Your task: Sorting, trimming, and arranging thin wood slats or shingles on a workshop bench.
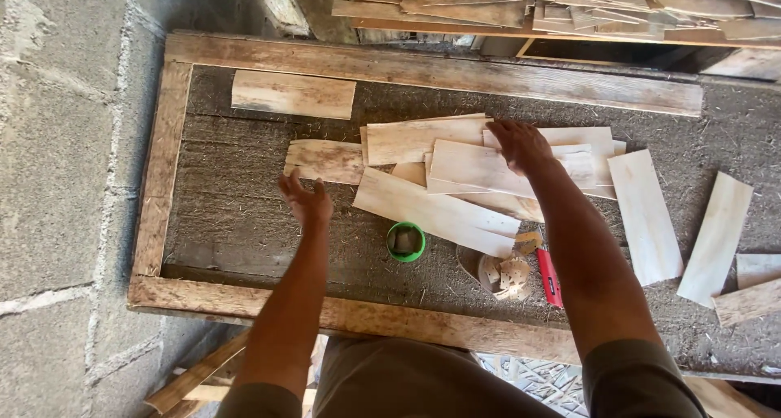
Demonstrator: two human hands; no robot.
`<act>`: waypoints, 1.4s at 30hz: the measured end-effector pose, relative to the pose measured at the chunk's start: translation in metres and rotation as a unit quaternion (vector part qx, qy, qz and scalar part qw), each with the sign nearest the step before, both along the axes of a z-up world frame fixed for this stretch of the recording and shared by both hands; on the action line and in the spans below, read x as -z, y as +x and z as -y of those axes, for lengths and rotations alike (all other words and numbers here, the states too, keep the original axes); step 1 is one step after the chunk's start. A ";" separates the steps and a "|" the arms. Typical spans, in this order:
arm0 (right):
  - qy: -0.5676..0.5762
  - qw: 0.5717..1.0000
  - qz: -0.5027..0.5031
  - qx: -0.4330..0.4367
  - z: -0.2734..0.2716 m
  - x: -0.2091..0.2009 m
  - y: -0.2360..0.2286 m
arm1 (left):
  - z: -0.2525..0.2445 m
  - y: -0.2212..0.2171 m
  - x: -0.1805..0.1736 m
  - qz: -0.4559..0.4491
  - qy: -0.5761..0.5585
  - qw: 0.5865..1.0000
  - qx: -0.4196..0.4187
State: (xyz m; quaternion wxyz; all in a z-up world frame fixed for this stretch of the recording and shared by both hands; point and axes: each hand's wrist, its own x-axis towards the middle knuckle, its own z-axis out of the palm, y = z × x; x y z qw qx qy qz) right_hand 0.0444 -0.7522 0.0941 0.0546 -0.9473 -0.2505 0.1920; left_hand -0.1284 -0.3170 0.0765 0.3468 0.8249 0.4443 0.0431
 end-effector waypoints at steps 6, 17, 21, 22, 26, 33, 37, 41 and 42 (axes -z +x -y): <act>0.007 1.000 0.018 0.008 -0.006 -0.030 0.004 | -0.048 0.006 0.018 -0.038 -0.001 0.993 0.111; 0.061 0.992 0.023 0.108 0.020 -0.094 0.017 | -0.011 -0.002 0.051 -0.027 0.074 0.966 0.248; 0.147 0.973 0.132 0.116 0.038 -0.118 0.006 | 0.018 -0.004 0.039 -0.070 0.046 0.959 0.271; 0.147 0.974 0.132 0.115 0.040 -0.128 0.002 | 0.024 -0.005 0.041 -0.069 0.045 0.959 0.270; 0.163 0.944 0.259 0.122 0.049 -0.167 -0.018 | 0.046 -0.005 0.041 -0.045 0.086 0.940 0.328; 0.344 0.845 0.391 0.120 0.072 -0.203 -0.067 | 0.079 -0.007 0.044 -0.007 0.063 0.924 0.378; 0.444 0.783 0.390 0.195 0.068 -0.193 -0.091 | 0.084 -0.004 0.038 0.003 0.026 0.912 0.410; 0.635 0.654 0.333 0.242 0.041 -0.174 -0.105 | 0.088 -0.001 0.019 0.144 0.047 0.927 0.342; 0.650 0.629 0.324 0.278 0.035 -0.165 -0.109 | 0.088 0.000 0.023 0.193 -0.017 0.933 0.304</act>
